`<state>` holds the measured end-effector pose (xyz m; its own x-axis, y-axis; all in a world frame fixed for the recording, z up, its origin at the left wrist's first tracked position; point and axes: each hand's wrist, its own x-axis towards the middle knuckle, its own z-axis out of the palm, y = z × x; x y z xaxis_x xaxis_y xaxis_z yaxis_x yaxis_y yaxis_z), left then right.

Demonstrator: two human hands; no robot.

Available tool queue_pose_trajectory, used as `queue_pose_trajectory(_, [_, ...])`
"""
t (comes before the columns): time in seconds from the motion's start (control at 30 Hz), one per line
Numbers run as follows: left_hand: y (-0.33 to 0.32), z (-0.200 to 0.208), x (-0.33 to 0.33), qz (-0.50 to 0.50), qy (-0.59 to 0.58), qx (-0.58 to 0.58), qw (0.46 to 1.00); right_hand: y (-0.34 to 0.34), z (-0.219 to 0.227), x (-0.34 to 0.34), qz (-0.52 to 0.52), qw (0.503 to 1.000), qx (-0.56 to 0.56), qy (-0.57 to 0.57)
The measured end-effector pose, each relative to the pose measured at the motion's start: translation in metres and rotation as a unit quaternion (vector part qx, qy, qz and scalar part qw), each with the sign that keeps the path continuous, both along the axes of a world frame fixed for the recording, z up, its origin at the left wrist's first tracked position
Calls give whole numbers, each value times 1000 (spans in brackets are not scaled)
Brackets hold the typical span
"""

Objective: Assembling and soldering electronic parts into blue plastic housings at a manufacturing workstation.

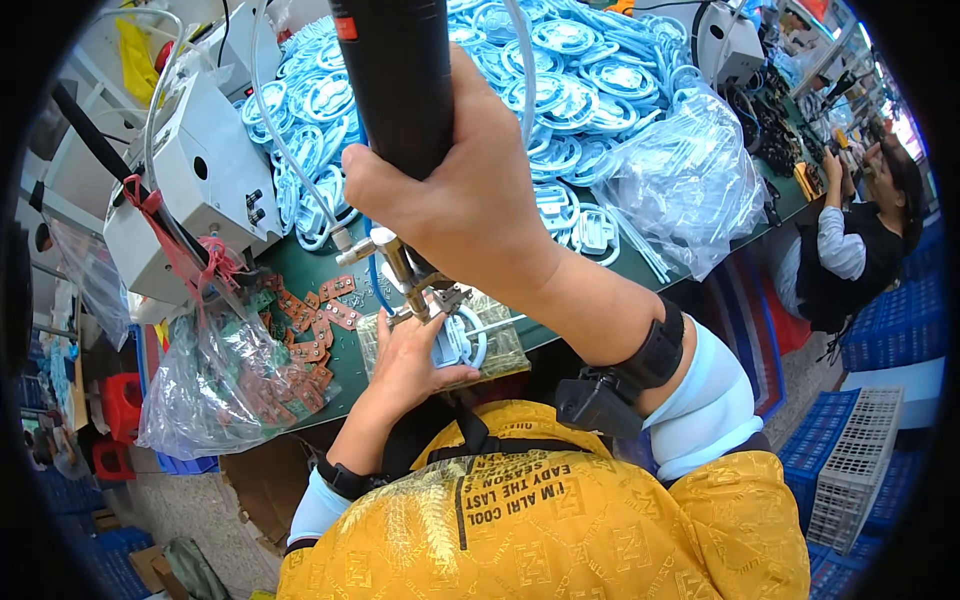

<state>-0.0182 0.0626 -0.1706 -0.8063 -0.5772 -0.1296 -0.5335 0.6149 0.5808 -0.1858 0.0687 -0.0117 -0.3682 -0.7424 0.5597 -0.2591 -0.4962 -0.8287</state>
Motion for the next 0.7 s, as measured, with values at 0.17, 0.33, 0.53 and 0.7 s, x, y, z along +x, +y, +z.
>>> queue_pose_trajectory(0.17, [0,-28,1,43,91,-49,994,1,10,-1,-2,1000,-22,3])
queue_pose_trajectory(0.33, [-5,-38,-6,92,204,-20,974,0,13,-4,36,997,-45,-57])
queue_pose_trajectory(0.53, [-8,-35,-18,71,225,-44,971,3,13,-2,37,997,-42,-47])
queue_pose_trajectory(0.7, [4,2,4,25,121,-69,990,6,-1,-8,21,998,-33,-48])
